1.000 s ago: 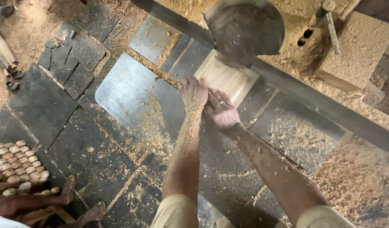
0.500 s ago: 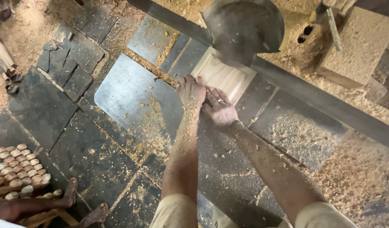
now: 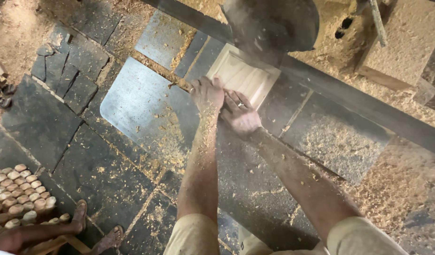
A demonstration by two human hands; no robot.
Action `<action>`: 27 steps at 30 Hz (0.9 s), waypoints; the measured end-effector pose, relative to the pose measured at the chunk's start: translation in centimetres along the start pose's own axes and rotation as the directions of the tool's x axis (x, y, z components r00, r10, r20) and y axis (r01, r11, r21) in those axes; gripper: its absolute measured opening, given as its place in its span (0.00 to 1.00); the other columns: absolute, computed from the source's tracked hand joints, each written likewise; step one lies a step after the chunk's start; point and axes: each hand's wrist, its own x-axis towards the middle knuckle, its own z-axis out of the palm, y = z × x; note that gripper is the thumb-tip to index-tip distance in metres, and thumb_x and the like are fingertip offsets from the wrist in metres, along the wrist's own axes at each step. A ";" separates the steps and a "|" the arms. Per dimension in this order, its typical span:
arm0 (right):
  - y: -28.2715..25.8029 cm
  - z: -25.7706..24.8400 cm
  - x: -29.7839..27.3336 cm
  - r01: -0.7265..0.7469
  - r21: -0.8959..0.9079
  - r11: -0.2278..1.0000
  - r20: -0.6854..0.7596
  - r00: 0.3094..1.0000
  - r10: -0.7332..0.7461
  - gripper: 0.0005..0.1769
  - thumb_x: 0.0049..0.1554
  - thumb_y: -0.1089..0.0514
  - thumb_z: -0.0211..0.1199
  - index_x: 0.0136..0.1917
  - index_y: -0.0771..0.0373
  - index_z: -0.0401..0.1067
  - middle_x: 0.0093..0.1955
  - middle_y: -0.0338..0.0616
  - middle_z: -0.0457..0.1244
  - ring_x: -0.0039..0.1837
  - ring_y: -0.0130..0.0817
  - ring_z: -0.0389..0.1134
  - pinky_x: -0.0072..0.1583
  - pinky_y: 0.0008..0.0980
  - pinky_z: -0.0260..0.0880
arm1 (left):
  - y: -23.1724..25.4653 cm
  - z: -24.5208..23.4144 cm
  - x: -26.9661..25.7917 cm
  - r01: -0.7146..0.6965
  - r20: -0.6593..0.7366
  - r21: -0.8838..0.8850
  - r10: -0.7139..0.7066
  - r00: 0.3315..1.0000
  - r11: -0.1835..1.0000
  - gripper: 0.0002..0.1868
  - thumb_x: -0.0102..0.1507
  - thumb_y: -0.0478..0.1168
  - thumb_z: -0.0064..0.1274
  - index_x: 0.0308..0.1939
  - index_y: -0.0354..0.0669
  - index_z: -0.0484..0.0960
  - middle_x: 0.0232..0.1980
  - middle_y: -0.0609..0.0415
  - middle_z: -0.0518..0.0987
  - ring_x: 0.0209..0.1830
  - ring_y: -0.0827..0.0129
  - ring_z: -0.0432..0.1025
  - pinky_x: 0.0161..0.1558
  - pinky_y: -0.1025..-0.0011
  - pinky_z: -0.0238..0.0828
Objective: The person uses a circular saw to cut a rectangular wooden board. They guide the board through the saw multiple times, flipping it over to cut different edges. After cutting, they stack the finished pieces with other boards.
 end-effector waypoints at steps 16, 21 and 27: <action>-0.5 1.4 2.5 -0.016 0.022 1.000 0.038 0.999 0.015 0.15 0.51 0.56 0.64 0.52 0.61 0.78 0.74 0.64 0.59 0.78 0.55 0.57 0.78 0.52 0.56 | -1.7 0.0 2.7 -0.045 -0.079 0.059 0.049 0.996 0.997 0.28 0.67 0.58 0.45 0.50 0.33 0.77 0.57 0.35 0.72 0.57 0.36 0.69 0.59 0.41 0.62; -0.8 1.1 3.6 -0.002 0.030 1.000 -0.028 1.000 0.003 0.16 0.51 0.55 0.64 0.50 0.63 0.78 0.72 0.64 0.60 0.76 0.55 0.59 0.78 0.51 0.55 | -2.0 -0.3 3.4 -0.047 -0.094 0.029 0.049 0.994 0.998 0.28 0.67 0.58 0.44 0.51 0.32 0.77 0.54 0.36 0.74 0.59 0.39 0.68 0.60 0.43 0.63; -0.8 2.7 4.5 0.005 -0.013 1.000 -0.045 0.999 -0.005 0.13 0.53 0.56 0.62 0.50 0.62 0.77 0.72 0.61 0.61 0.76 0.53 0.61 0.77 0.49 0.58 | -2.4 -1.0 4.5 -0.014 -0.065 -0.001 0.014 0.998 1.000 0.28 0.67 0.58 0.42 0.50 0.34 0.77 0.54 0.36 0.73 0.55 0.38 0.70 0.58 0.43 0.64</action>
